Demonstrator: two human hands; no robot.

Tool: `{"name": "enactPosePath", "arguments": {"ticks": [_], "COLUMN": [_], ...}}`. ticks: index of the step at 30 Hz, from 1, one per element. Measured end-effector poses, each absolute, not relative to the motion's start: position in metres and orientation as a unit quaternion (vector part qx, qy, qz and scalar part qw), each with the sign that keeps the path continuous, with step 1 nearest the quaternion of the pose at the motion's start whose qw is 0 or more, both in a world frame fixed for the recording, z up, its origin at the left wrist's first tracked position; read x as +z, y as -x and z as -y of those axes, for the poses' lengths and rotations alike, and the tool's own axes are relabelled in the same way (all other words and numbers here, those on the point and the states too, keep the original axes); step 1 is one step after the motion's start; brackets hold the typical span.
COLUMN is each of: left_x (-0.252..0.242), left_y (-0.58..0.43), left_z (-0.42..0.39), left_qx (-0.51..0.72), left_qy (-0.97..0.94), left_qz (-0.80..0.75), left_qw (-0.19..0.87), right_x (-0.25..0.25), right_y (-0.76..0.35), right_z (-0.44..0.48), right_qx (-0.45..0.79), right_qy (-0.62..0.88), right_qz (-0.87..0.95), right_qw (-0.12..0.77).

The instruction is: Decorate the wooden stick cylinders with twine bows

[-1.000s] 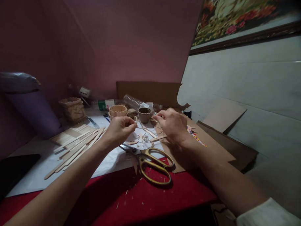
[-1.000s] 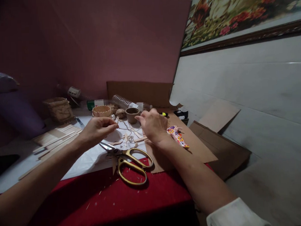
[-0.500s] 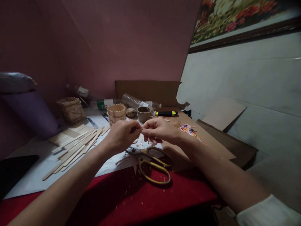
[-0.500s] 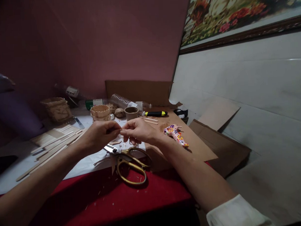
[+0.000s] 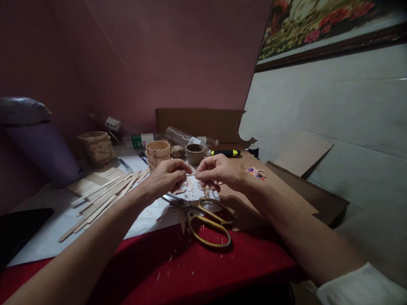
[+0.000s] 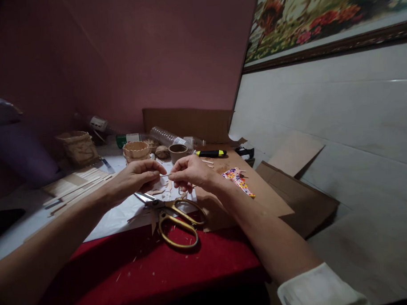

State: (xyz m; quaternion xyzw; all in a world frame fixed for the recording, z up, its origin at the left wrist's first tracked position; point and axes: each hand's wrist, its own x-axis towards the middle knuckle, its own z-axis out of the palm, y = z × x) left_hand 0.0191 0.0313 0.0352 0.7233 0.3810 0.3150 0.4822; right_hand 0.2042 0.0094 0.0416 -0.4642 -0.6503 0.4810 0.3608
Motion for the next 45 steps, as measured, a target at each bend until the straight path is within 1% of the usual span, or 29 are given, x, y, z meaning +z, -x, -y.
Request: {"name": "enactPosePath", "arguments": {"ticks": [6, 12, 16, 19, 23, 26, 32, 38, 45], "left_x": [0.031, 0.026, 0.024, 0.024, 0.026, 0.027, 0.026, 0.021, 0.022], "left_y": [-0.018, -0.019, -0.020, -0.020, -0.018, -0.018, -0.020, -0.021, -0.025], "left_z": [-0.035, -0.034, -0.031, -0.032, -0.036, -0.037, -0.036, -0.037, -0.032], "left_qx": [0.307, 0.349, 0.374, 0.362, 0.295, 0.278, 0.317, 0.349, 0.397], "left_qy": [-0.755, -0.814, -0.820, -0.820, -0.814, -0.801, -0.779, -0.763, -0.768], "left_qz": [-0.364, -0.350, -0.349, -0.349, -0.330, -0.333, -0.320, -0.315, -0.328], "left_qw": [0.451, 0.305, 0.256, 0.274, 0.377, 0.413, 0.436, 0.443, 0.380], "right_x": [0.038, 0.031, 0.031, 0.032, 0.033, 0.035, 0.036, 0.035, 0.038], "right_y": [-0.206, -0.208, -0.208, -0.208, -0.208, -0.208, -0.210, -0.214, -0.211], "right_z": [-0.012, -0.018, -0.018, -0.018, -0.017, -0.016, -0.017, -0.018, -0.014], "right_qx": [0.479, 0.511, 0.535, 0.538, 0.524, 0.528, 0.574, 0.587, 0.592], "right_qy": [0.445, 0.423, 0.422, 0.429, 0.447, 0.453, 0.461, 0.452, 0.455], "right_qz": [0.660, 0.648, 0.638, 0.630, 0.629, 0.627, 0.598, 0.602, 0.597], "right_qw": [0.370, 0.373, 0.358, 0.360, 0.360, 0.351, 0.317, 0.297, 0.293]}}
